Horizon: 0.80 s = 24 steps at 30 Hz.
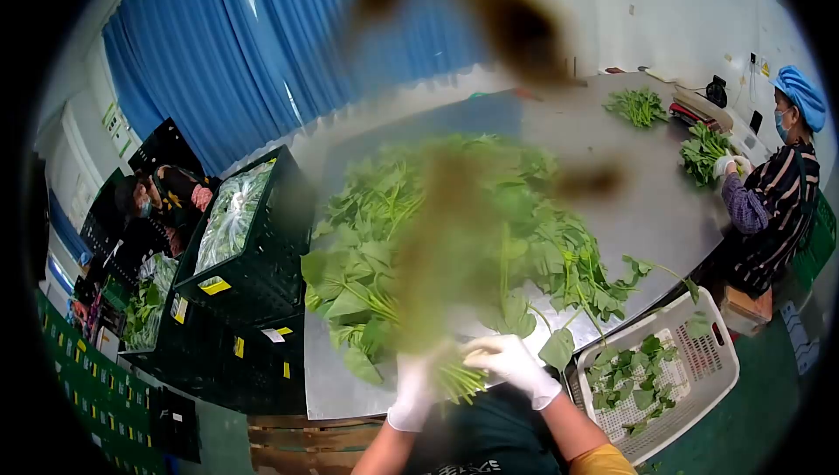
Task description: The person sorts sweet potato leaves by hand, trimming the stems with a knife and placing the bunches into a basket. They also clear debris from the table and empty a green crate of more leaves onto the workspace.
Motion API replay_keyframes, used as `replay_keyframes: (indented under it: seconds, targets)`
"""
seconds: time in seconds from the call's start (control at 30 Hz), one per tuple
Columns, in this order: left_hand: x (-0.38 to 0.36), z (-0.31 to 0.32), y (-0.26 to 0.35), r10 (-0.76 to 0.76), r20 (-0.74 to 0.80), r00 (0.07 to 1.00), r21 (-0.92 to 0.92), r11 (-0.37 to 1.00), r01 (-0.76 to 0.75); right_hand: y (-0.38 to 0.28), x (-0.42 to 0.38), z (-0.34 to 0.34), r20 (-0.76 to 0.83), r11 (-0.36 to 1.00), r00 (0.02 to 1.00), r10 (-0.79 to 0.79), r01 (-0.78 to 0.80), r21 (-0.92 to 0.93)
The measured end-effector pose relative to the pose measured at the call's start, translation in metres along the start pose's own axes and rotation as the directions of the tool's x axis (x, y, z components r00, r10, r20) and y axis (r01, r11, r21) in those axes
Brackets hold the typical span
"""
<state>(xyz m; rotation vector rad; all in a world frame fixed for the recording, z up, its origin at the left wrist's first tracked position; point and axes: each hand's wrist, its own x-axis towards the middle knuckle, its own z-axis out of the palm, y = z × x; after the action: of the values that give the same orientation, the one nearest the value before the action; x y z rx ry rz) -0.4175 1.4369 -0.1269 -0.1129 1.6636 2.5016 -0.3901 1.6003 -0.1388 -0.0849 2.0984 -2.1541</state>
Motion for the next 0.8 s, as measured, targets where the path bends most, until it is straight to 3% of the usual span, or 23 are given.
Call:
replay_keyframes:
  seconds: [0.1,0.17,0.23,0.37,0.4,0.43,0.47,0.5,0.57,0.6,0.63,0.7,0.77,0.8]
  targets:
    - [-0.004,0.004,0.006,0.038,-0.024,0.999,-0.032,0.999,-0.039,0.008,0.010,0.013,-0.051,0.987,0.996,-0.075,0.067,-0.147]
    - [-0.004,0.003,0.008,-0.020,-0.042,0.999,-0.078,0.997,0.017,0.013,0.011,0.017,-0.131,0.994,0.989,0.075,-0.064,0.083]
    - [-0.008,0.006,0.014,-0.030,-0.020,0.999,-0.051,0.998,0.029,0.013,0.004,0.021,-0.162,0.987,0.985,0.063,-0.038,0.154]
    - [-0.007,0.001,0.005,-0.043,0.072,0.997,-0.132,0.990,0.052,-0.001,-0.019,0.017,-0.419,0.933,0.907,-0.034,0.179,0.311]
    - [0.001,-0.014,0.001,0.016,0.036,0.999,-0.040,0.999,-0.015,0.026,-0.012,-0.001,-0.594,0.783,0.793,-0.135,0.453,0.427]
    - [0.008,-0.029,-0.004,0.077,0.007,0.997,0.056,0.995,-0.078,0.032,-0.009,-0.029,-0.609,0.621,0.738,-0.290,0.629,0.467]
    - [0.012,-0.044,-0.009,0.159,0.068,0.985,0.050,0.985,-0.162,0.038,-0.012,-0.056,-0.643,0.462,0.744,-0.181,0.642,0.612]
    - [0.009,-0.034,0.013,0.013,-0.078,0.997,-0.114,0.993,-0.022,0.042,-0.012,-0.067,-0.716,0.352,0.662,-0.223,0.739,0.574]
    - [0.004,-0.030,0.024,-0.035,-0.109,0.993,-0.213,0.977,0.011,0.018,-0.002,-0.070,-0.702,0.390,0.679,-0.213,0.718,0.576]
    - [0.002,-0.031,0.022,-0.037,-0.109,0.993,-0.214,0.977,0.013,0.011,0.007,-0.069,-0.607,0.698,0.773,-0.183,0.537,0.473]
    - [0.000,-0.034,0.018,0.038,-0.051,0.998,-0.148,0.988,-0.045,0.010,0.019,-0.066,-0.520,0.910,0.847,-0.109,0.296,0.291]
    - [0.001,-0.040,0.010,0.119,0.003,0.993,-0.085,0.989,-0.118,0.055,0.056,-0.061,-0.490,0.998,0.872,-0.026,0.048,0.032]
    - [0.012,-0.051,-0.002,-0.137,0.017,0.990,-0.288,0.948,0.136,0.073,0.083,-0.059,-0.450,0.932,0.893,-0.008,-0.156,-0.327]
    - [0.013,-0.064,-0.017,0.064,0.088,0.994,-0.067,0.996,-0.058,0.079,0.091,-0.060,-0.412,0.970,0.908,0.076,-0.163,-0.180]
